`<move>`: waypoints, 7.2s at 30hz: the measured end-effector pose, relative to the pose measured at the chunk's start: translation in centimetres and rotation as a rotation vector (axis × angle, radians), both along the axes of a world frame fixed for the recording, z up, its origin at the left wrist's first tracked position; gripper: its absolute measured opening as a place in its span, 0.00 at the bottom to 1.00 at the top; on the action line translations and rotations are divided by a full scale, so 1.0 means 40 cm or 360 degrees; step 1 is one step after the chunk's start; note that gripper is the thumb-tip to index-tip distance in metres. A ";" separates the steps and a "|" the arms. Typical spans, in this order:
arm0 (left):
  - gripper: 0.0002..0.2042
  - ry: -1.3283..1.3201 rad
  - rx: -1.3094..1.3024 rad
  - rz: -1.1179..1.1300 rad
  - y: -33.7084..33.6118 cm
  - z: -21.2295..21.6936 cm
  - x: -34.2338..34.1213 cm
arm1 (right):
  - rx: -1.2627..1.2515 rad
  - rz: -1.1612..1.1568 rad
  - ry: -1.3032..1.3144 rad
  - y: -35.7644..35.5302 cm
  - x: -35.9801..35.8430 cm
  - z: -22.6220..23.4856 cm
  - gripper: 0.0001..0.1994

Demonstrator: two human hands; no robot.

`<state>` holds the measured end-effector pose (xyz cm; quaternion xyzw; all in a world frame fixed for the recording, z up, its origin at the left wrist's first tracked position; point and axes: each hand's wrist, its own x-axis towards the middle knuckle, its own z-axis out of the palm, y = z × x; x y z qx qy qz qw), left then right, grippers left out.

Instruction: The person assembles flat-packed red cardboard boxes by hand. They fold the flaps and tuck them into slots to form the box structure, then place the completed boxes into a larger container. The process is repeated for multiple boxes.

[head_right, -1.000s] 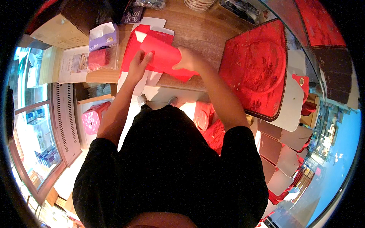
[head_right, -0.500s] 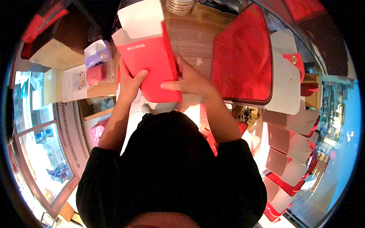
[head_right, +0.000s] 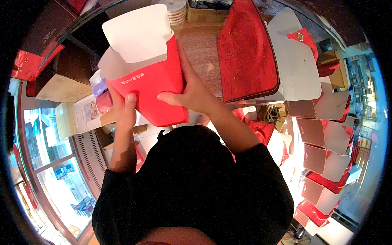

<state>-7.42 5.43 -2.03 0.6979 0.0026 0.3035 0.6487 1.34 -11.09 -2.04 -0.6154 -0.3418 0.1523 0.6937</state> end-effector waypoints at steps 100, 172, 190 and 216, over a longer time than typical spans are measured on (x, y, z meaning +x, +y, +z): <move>0.24 -0.0131 0.0726 -0.0009 0.119 0.012 0.006 | -0.0480 -0.0076 -0.0896 -0.067 0.023 0.126 0.31; 0.28 -0.0035 0.0463 -0.0098 0.016 0.039 0.072 | 0.0164 -0.0193 -0.0205 0.022 0.035 0.018 0.26; 0.23 0.0311 0.0834 0.0154 0.096 -0.007 0.087 | -0.0071 -0.0225 -0.0028 0.005 0.084 0.057 0.23; 0.20 0.0779 0.1305 -0.0116 0.136 0.041 0.012 | -0.0590 0.0039 0.0152 0.018 0.024 0.073 0.35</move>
